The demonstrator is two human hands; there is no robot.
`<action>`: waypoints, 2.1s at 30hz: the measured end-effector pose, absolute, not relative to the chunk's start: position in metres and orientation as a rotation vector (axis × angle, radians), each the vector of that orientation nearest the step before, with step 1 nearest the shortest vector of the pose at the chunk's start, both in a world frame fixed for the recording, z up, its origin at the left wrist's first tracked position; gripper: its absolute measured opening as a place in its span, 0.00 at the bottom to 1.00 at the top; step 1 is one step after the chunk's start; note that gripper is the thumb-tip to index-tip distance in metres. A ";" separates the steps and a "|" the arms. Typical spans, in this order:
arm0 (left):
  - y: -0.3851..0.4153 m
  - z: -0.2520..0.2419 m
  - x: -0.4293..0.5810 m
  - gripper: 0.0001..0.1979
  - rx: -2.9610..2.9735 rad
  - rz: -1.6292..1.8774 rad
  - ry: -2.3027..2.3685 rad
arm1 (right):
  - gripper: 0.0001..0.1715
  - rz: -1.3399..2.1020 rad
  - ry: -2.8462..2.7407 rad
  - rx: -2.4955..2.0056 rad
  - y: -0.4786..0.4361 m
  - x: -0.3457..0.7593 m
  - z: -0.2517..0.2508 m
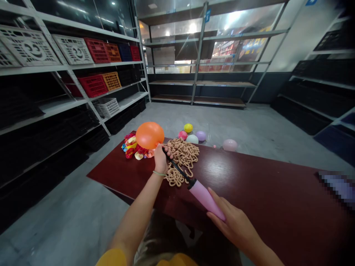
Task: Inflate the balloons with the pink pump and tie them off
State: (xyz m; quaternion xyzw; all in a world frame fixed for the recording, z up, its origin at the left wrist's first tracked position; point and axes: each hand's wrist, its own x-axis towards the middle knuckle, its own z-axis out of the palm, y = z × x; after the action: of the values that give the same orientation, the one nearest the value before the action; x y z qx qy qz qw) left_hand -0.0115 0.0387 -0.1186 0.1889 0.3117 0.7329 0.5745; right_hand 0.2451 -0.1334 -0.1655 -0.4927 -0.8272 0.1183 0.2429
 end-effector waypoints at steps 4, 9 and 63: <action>0.042 -0.119 -0.011 0.12 0.420 1.748 0.701 | 0.37 0.274 -2.232 -1.415 -0.139 0.248 -0.167; 0.023 -0.133 0.008 0.13 0.391 1.721 0.746 | 0.34 0.300 -2.215 -1.519 -0.118 0.208 -0.150; 0.012 -0.118 0.012 0.11 0.481 1.680 0.792 | 0.35 0.422 -2.123 -1.486 -0.095 0.173 -0.146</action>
State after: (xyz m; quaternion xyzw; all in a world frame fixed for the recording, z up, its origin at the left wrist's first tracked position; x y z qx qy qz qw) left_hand 0.0121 0.0122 -0.1181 0.2052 0.3380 0.7168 0.5743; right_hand 0.1730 -0.0955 -0.1460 -0.5472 -0.7819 0.1553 0.2550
